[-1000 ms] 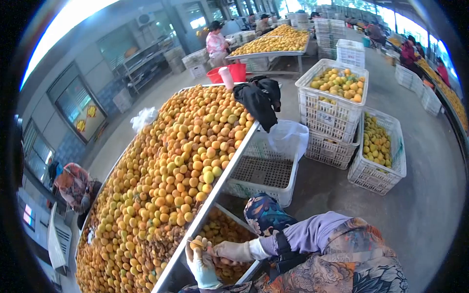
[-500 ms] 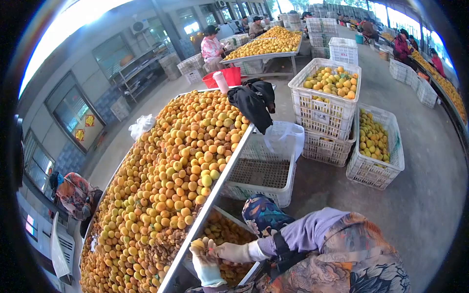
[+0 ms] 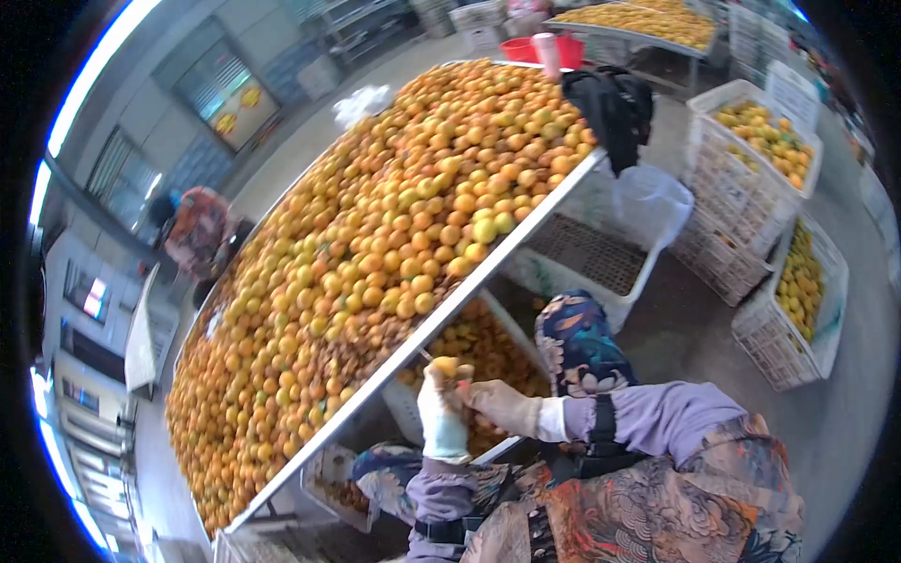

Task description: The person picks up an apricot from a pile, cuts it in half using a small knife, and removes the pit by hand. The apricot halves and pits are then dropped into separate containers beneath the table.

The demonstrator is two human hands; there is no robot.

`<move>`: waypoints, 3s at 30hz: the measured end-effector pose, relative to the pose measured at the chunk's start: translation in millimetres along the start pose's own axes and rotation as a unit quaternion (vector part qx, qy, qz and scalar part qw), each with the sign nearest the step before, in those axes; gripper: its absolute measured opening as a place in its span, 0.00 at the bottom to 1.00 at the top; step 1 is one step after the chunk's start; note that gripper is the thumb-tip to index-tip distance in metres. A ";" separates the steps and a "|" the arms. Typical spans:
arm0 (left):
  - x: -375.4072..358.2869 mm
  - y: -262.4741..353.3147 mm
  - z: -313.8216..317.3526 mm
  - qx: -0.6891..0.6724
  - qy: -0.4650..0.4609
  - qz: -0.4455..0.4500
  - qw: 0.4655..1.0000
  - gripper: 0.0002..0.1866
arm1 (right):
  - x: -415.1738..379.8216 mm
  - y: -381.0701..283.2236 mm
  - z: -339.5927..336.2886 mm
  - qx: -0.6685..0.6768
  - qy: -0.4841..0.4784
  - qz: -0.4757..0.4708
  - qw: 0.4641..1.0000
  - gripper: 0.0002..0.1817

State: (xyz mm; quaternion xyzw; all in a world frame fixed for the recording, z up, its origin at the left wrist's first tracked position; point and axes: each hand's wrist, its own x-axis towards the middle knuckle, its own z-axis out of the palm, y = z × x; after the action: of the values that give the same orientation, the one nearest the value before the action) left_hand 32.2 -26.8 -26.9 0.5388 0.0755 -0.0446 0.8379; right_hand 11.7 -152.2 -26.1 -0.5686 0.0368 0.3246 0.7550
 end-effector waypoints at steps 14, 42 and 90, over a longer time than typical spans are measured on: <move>-0.8 -2.4 0.2 0.063 0.014 0.029 0.997 0.22 | -14.2 -25.6 7.7 0.005 0.004 0.061 0.998 0.20; -15.9 20.2 -3.1 -0.087 0.064 0.008 0.994 0.24 | -6.9 -37.1 15.2 -0.027 -0.103 0.070 0.992 0.25; -14.3 -13.5 -6.0 -0.163 0.112 0.023 0.980 0.25 | 4.4 4.6 13.4 0.142 -0.122 0.103 0.977 0.27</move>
State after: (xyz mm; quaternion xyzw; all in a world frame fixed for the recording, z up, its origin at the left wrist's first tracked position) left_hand 15.6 -27.1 -38.9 0.3982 0.1629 0.0478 0.9015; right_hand 8.6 -137.8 -27.1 -0.4047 0.0488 0.4593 0.7892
